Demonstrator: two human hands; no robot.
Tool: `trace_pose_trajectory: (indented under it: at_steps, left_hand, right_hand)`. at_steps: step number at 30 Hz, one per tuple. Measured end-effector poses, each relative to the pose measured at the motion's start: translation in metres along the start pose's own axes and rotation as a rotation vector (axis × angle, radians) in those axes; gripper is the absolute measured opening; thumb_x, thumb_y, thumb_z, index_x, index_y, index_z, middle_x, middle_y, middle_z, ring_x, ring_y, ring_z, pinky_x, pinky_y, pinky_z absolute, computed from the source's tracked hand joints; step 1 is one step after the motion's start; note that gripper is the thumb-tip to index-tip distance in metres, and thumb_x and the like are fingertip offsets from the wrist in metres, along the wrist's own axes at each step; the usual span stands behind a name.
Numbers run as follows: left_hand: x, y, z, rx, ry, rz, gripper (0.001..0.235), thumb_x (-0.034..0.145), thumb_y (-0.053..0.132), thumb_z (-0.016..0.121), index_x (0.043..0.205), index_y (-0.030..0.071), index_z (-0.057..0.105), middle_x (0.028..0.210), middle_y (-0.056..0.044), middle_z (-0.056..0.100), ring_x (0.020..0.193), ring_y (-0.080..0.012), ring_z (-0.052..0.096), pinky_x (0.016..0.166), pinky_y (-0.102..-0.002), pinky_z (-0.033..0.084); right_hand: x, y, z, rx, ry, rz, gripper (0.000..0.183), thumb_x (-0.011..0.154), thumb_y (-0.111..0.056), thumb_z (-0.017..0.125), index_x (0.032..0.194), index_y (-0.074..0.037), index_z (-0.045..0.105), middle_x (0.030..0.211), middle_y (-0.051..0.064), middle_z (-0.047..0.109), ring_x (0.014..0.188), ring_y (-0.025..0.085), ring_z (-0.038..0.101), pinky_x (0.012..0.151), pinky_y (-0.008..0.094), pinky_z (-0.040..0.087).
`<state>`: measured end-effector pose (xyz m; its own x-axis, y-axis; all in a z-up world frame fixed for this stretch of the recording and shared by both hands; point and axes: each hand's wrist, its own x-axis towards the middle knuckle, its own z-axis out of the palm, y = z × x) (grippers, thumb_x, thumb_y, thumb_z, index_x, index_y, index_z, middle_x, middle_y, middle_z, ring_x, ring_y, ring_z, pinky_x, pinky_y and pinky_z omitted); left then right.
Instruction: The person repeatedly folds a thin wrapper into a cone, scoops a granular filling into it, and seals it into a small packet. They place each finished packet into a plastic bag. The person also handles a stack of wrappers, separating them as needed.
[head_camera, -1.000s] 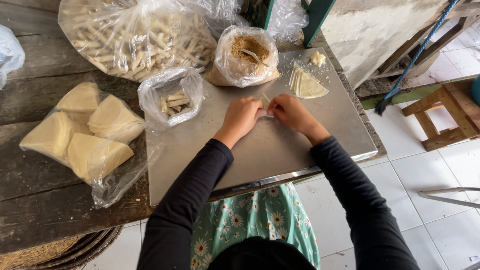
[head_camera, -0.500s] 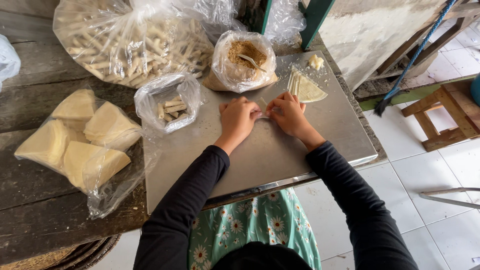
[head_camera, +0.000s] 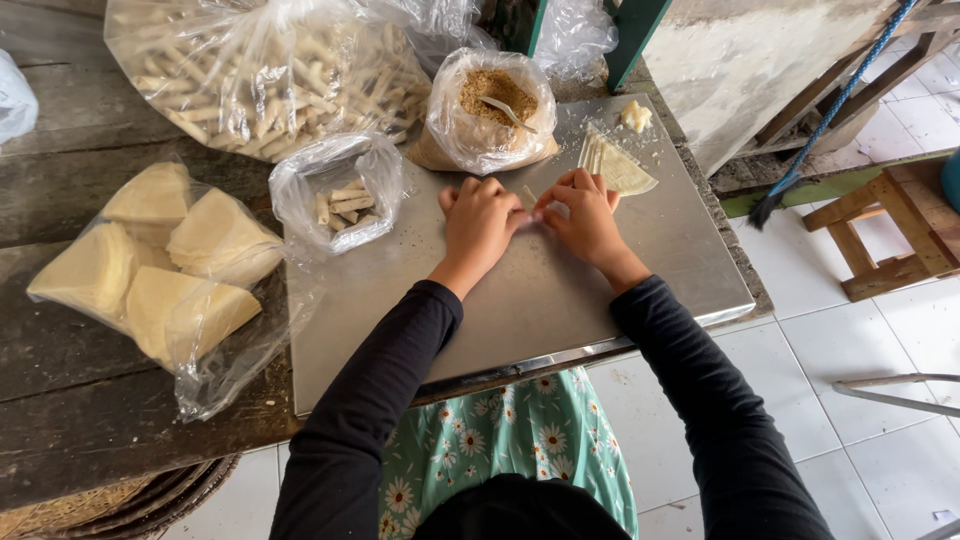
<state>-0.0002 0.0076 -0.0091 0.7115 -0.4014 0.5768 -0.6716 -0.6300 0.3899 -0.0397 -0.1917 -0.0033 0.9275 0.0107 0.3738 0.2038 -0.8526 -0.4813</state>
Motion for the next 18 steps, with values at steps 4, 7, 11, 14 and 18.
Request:
trace_pose_trajectory:
  at_steps: [4, 7, 11, 14, 18]
  left_hand:
    - [0.002, 0.002, 0.003, 0.081, 0.015, 0.063, 0.008, 0.088, 0.026, 0.076, 0.088, 0.018, 0.077, 0.097, 0.001, 0.067, 0.103, -0.0227, 0.057, 0.096, -0.048, 0.03]
    - [-0.006, 0.01, -0.002, 0.076, -0.027, -0.013, 0.008, 0.091, 0.023, 0.074, 0.088, 0.016, 0.076, 0.1, -0.001, 0.068, 0.105, -0.0238, 0.057, 0.094, -0.049, 0.029]
    - [-0.035, 0.026, -0.021, -0.075, -0.145, -0.155, 0.009, 0.087, 0.024, 0.073, 0.089, 0.015, 0.076, 0.101, -0.006, 0.067, 0.106, -0.0286, 0.054, 0.087, -0.051, 0.028]
    - [-0.049, 0.035, -0.027, -0.102, -0.226, -0.26, 0.012, 0.085, 0.026, 0.074, 0.086, 0.014, 0.072, 0.101, -0.006, 0.065, 0.106, -0.0305, 0.052, 0.085, -0.052, 0.028]
    - [-0.048, 0.035, -0.014, -0.033, -0.079, -0.251, 0.02, 0.084, 0.02, 0.07, 0.098, 0.01, 0.061, 0.104, -0.011, 0.058, 0.104, -0.0332, 0.049, 0.08, -0.051, 0.029]
  right_hand:
    - [-0.002, -0.002, 0.002, -0.09, 0.064, -0.111, 0.012, 0.082, -0.026, 0.081, 0.093, -0.021, 0.079, 0.107, 0.0, 0.057, 0.114, 0.024, 0.048, 0.098, 0.043, 0.026]
    - [-0.009, -0.007, 0.009, -0.118, 0.092, -0.033, 0.005, 0.089, -0.023, 0.079, 0.093, -0.021, 0.079, 0.106, -0.001, 0.058, 0.111, 0.024, 0.048, 0.099, 0.041, 0.027]
    - [-0.036, -0.017, 0.004, -0.048, -0.001, 0.1, 0.012, 0.083, -0.029, 0.081, 0.089, -0.018, 0.079, 0.102, 0.0, 0.058, 0.109, 0.024, 0.047, 0.092, 0.041, 0.027]
    - [-0.051, -0.024, 0.001, -0.018, -0.059, 0.132, 0.016, 0.085, -0.031, 0.079, 0.092, -0.017, 0.078, 0.104, 0.002, 0.058, 0.11, 0.025, 0.046, 0.093, 0.041, 0.027]
    - [-0.039, -0.024, 0.01, -0.028, -0.069, 0.178, 0.027, 0.087, -0.029, 0.077, 0.109, -0.016, 0.068, 0.113, 0.01, 0.052, 0.113, 0.03, 0.042, 0.095, 0.044, 0.027]
